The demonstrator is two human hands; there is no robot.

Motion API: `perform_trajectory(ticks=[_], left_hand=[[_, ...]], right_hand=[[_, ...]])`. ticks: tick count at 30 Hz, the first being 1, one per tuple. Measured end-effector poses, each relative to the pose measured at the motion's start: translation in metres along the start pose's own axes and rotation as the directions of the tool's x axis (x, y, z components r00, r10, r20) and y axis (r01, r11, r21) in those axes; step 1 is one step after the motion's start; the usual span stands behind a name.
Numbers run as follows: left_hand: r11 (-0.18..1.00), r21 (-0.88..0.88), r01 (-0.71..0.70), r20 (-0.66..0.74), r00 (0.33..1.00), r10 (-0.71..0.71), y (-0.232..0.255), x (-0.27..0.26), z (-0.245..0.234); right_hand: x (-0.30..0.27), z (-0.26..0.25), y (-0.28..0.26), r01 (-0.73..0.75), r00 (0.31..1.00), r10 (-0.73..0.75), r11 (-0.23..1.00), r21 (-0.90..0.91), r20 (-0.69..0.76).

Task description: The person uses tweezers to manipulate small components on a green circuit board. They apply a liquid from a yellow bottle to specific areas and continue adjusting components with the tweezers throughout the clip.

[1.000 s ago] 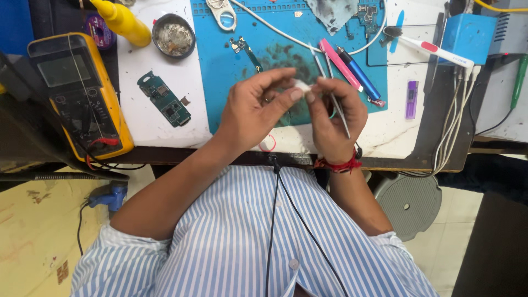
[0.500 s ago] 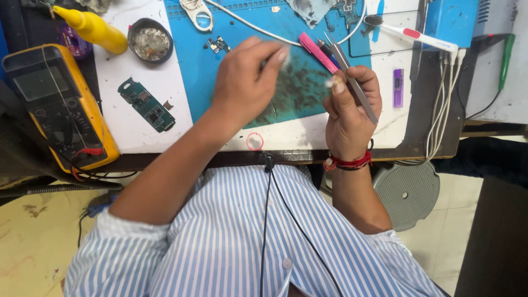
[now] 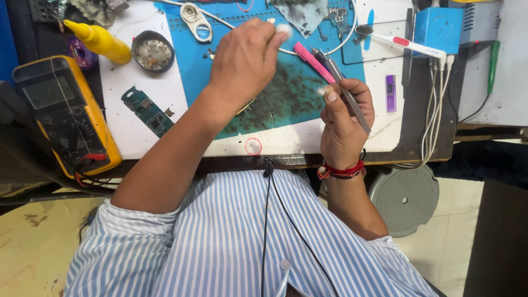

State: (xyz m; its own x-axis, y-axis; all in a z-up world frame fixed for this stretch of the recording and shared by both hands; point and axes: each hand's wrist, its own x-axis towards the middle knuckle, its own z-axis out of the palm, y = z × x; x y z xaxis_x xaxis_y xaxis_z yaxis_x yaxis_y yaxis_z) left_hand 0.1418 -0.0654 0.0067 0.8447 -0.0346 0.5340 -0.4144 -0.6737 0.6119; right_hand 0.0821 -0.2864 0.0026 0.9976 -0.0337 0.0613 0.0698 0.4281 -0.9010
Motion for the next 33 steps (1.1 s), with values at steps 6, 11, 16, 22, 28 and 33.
perform_trajectory(ticks=[6,11,16,22,28,33], left_hand=[[0.984,-0.123,0.125,0.074,0.990,-0.117,-0.008,0.008,-0.006],[0.976,0.191,0.107,0.147,0.980,-0.136,-0.006,0.014,-0.010],[0.996,-0.084,-0.013,0.077,0.997,0.020,0.010,0.005,-0.019],[0.736,-0.587,0.337,0.296,0.936,-0.192,0.016,-0.008,-0.010],[0.787,-0.526,0.322,0.343,0.927,-0.150,0.019,-0.014,-0.017],[0.735,-0.519,0.437,0.394,0.885,-0.249,0.022,-0.014,-0.023]], right_hand=[[-0.003,0.000,0.004,-0.001,1.000,0.001,1.000,-0.006,0.011],[-0.006,0.000,0.006,0.025,1.000,-0.025,0.999,-0.020,0.003],[-0.002,0.011,0.006,0.136,0.991,-0.135,0.988,-0.073,0.018],[0.026,0.036,-0.001,0.199,0.971,-0.190,0.978,-0.055,0.148],[0.074,0.034,0.014,0.192,0.958,-0.148,0.968,-0.162,0.247],[0.080,0.022,0.021,0.312,0.948,-0.268,0.895,-0.318,0.173]])
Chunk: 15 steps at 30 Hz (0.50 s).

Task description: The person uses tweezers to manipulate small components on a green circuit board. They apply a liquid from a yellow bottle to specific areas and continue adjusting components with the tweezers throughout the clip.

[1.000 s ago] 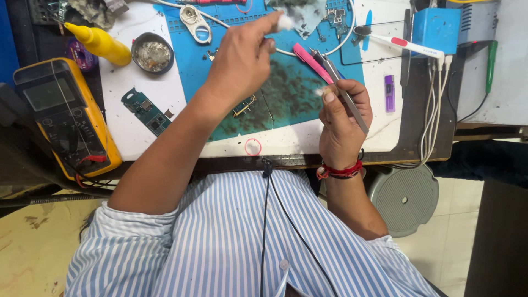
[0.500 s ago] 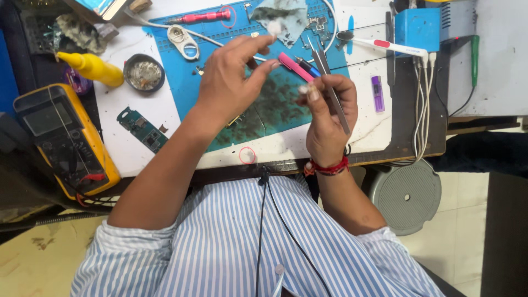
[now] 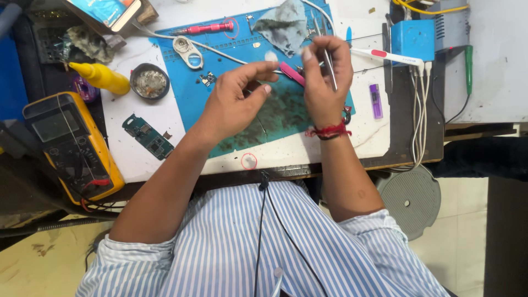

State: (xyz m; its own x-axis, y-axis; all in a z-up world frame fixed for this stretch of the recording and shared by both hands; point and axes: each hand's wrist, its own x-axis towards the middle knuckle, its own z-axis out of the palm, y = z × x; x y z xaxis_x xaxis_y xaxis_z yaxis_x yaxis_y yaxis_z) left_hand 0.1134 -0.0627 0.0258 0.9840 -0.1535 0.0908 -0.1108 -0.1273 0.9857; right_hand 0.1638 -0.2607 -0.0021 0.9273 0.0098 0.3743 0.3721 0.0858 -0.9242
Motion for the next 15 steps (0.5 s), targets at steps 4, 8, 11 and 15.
perform_trajectory(ticks=[4,8,11,15], left_hand=[[0.992,-0.118,0.045,-0.023,0.999,-0.048,-0.010,-0.002,-0.007],[0.988,-0.151,0.024,-0.051,0.998,-0.032,-0.024,-0.011,-0.012],[0.978,-0.207,0.019,-0.050,0.998,-0.029,-0.028,-0.019,-0.012],[0.972,-0.232,0.041,-0.051,0.997,-0.054,-0.028,-0.025,-0.013]], right_hand=[[-0.028,-0.006,-0.029,0.200,0.970,-0.078,0.797,-0.570,0.231],[-0.051,-0.009,-0.041,0.415,0.899,-0.143,0.584,-0.698,0.415],[-0.064,-0.019,-0.042,0.364,0.916,-0.088,0.590,-0.721,0.390],[-0.071,-0.031,-0.039,0.371,0.920,-0.126,0.589,-0.718,0.372]])
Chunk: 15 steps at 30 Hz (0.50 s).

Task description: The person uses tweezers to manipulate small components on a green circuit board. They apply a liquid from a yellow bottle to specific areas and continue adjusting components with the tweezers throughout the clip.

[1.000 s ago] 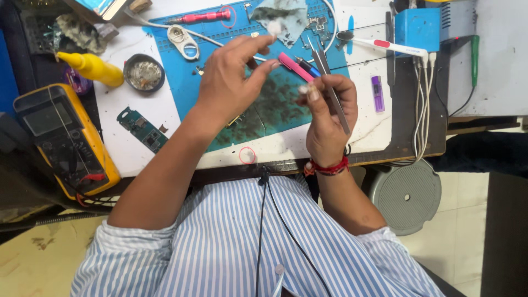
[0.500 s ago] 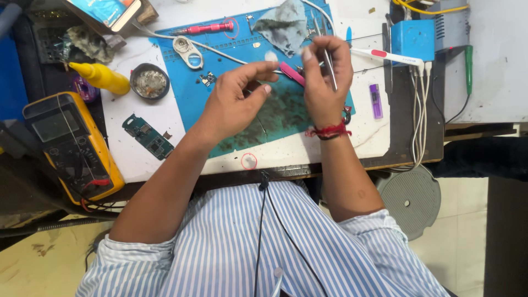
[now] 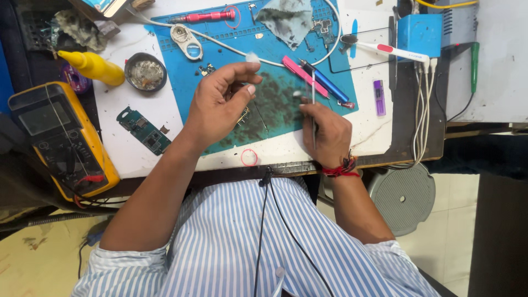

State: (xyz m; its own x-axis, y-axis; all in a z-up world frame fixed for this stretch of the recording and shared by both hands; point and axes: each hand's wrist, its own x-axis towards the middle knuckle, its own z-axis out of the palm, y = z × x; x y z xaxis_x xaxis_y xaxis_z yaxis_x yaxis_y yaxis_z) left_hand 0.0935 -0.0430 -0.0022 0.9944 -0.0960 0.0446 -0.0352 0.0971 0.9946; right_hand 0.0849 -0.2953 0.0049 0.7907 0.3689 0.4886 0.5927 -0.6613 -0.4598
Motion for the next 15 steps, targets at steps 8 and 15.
perform_trajectory(ticks=[8,15], left_hand=[[0.993,0.117,0.032,-0.001,0.999,-0.032,0.014,-0.007,0.004],[0.963,0.237,-0.130,0.084,0.990,0.113,0.022,-0.008,0.005]], right_hand=[[0.021,0.002,-0.009,-0.182,0.961,0.204,0.975,0.130,-0.185],[0.068,0.017,-0.015,-0.254,0.962,0.233,0.585,0.770,0.140]])
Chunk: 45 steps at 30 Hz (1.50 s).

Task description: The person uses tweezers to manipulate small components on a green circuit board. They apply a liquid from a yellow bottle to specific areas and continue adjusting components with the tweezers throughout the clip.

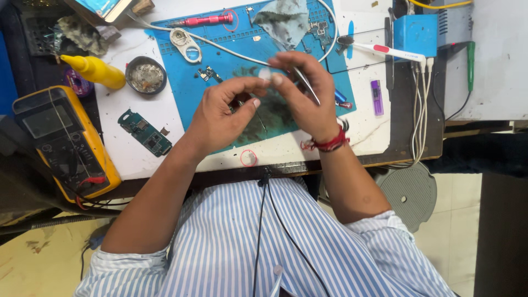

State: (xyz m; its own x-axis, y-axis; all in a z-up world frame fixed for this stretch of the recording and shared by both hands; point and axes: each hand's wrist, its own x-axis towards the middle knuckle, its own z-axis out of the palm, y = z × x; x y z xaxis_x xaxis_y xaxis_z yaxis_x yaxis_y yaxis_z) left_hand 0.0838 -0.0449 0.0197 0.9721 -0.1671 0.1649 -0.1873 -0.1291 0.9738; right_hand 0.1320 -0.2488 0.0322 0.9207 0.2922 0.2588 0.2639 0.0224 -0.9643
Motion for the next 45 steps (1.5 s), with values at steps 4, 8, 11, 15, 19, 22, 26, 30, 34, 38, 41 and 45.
perform_trajectory(ticks=[4,8,11,15,19,22,26,30,34,38,41,45], left_hand=[[0.993,0.055,0.106,-0.018,0.994,-0.105,0.002,-0.002,-0.004],[0.982,-0.066,0.179,-0.048,0.982,-0.183,-0.005,-0.015,-0.010],[0.973,-0.180,0.144,-0.089,0.983,-0.162,-0.013,-0.027,-0.012],[0.964,-0.224,0.143,-0.109,0.979,-0.171,-0.017,-0.039,-0.009],[0.973,-0.208,0.101,-0.125,0.984,-0.129,-0.013,-0.043,-0.004],[0.981,-0.174,0.080,-0.121,0.987,-0.102,-0.009,-0.043,0.000],[0.987,-0.149,0.063,-0.113,0.990,-0.081,-0.004,-0.043,0.003],[0.998,-0.062,0.032,-0.142,0.989,-0.041,-0.005,-0.048,0.002],[0.993,-0.114,0.039,-0.229,0.971,-0.065,-0.004,-0.066,-0.001],[0.977,-0.208,-0.050,-0.417,0.908,-0.043,-0.008,-0.091,-0.009],[0.971,-0.225,-0.078,-0.557,0.828,-0.063,-0.006,-0.111,-0.022],[0.956,-0.275,-0.106,-0.669,0.735,-0.111,0.000,-0.139,-0.031]], right_hand=[[0.020,-0.006,0.026,-0.043,0.999,0.047,0.989,0.143,-0.025],[0.033,-0.023,0.041,0.133,0.979,-0.113,0.985,0.114,-0.167],[0.049,-0.037,0.045,-0.025,0.999,0.022,0.997,-0.068,-0.035],[0.052,-0.041,0.043,-0.034,0.998,0.041,0.986,-0.164,0.041],[0.047,-0.047,0.029,-0.218,0.974,0.218,0.976,0.017,-0.054],[0.036,-0.055,0.020,-0.293,0.952,0.307,0.911,0.290,-0.003],[0.012,-0.064,0.023,-0.286,0.952,0.306,0.919,0.272,-0.033],[-0.019,-0.071,0.038,0.048,0.985,-0.064,0.994,-0.098,-0.159],[-0.038,-0.051,0.031,-0.040,0.964,-0.004,0.986,-0.159,-0.267],[-0.023,0.010,0.004,0.218,0.976,-0.206,0.878,-0.427,0.074],[0.003,0.063,-0.025,0.434,0.900,-0.338,0.653,-0.621,0.274],[0.032,0.115,-0.055,0.597,0.802,-0.396,0.550,-0.584,0.447]])
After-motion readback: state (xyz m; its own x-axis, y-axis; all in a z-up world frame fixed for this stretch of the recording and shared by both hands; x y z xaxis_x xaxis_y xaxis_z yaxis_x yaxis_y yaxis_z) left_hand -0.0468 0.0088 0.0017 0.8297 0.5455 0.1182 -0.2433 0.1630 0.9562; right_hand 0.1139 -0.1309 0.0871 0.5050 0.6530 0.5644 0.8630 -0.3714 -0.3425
